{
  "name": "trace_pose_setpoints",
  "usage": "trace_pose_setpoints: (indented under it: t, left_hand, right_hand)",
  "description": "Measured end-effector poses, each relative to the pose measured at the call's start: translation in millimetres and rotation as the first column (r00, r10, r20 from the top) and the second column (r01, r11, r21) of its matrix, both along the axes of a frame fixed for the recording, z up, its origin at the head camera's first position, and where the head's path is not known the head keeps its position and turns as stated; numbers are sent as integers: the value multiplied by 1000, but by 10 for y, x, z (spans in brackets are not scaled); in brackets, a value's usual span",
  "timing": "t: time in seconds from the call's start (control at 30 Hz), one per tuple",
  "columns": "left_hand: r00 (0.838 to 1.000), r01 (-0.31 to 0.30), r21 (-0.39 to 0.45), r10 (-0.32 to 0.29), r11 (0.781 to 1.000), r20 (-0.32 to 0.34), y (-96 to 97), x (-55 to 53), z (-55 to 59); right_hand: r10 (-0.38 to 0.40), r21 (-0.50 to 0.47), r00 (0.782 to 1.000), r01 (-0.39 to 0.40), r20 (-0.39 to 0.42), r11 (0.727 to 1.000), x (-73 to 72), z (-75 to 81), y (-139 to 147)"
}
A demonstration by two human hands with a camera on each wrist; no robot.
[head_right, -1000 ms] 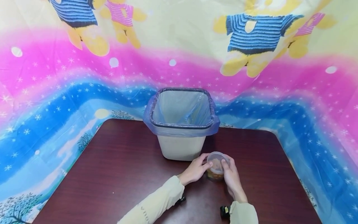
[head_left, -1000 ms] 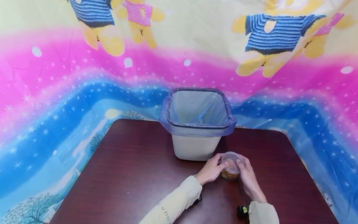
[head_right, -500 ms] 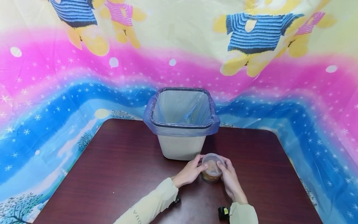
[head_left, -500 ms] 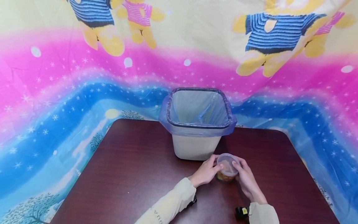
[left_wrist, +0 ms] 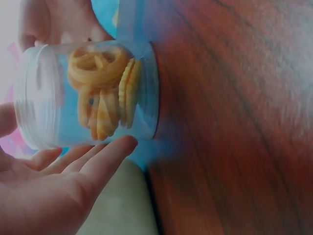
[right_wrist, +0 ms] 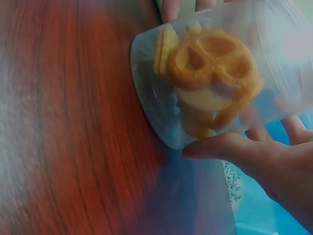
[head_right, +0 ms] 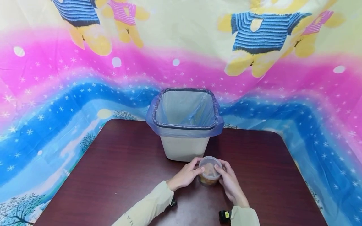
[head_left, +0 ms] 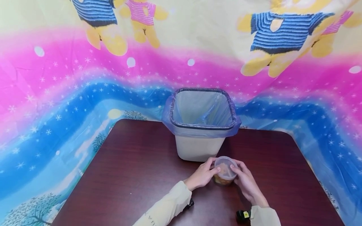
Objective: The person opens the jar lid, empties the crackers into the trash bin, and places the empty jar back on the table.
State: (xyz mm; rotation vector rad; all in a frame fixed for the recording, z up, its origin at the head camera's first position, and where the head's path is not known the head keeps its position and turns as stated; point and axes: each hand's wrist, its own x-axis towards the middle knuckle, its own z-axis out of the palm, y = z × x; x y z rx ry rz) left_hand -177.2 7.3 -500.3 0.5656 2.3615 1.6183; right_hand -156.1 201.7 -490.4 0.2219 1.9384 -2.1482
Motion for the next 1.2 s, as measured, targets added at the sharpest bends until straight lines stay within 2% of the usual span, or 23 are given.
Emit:
trace_pose_setpoints:
  t: [0.27,0.57,0.67,0.87,1.03,1.2]
  left_hand:
    - [1000,15,12,-16,1000,23,-189,-18,15]
    - [987,84,159,-105,984,125,-337,5,6]
    - [982,71,201,-104,977,159,-390,39,-17]
    - [978,43,251,-91,967,185,-474,88,-46]
    - [978,47,255,-97,966,184,-525,100,-50]
    - [982,22,223,-63,975,178,-590,129,-67]
  right_hand:
    - [28,-36,999,-29,-27,999,20,-27,-106]
    - [30,-45,999,-30,-15,999,24,-66,-198]
    - [36,-45,999,-36,-4,998,26,-78,-251]
    - [47,-29,999,-47,8,998,26,-80,-348]
    - [48,-38,999,-48,5,998,20,-85,-384]
    - [67,-41,998,-67,1,997,19,-97,-438]
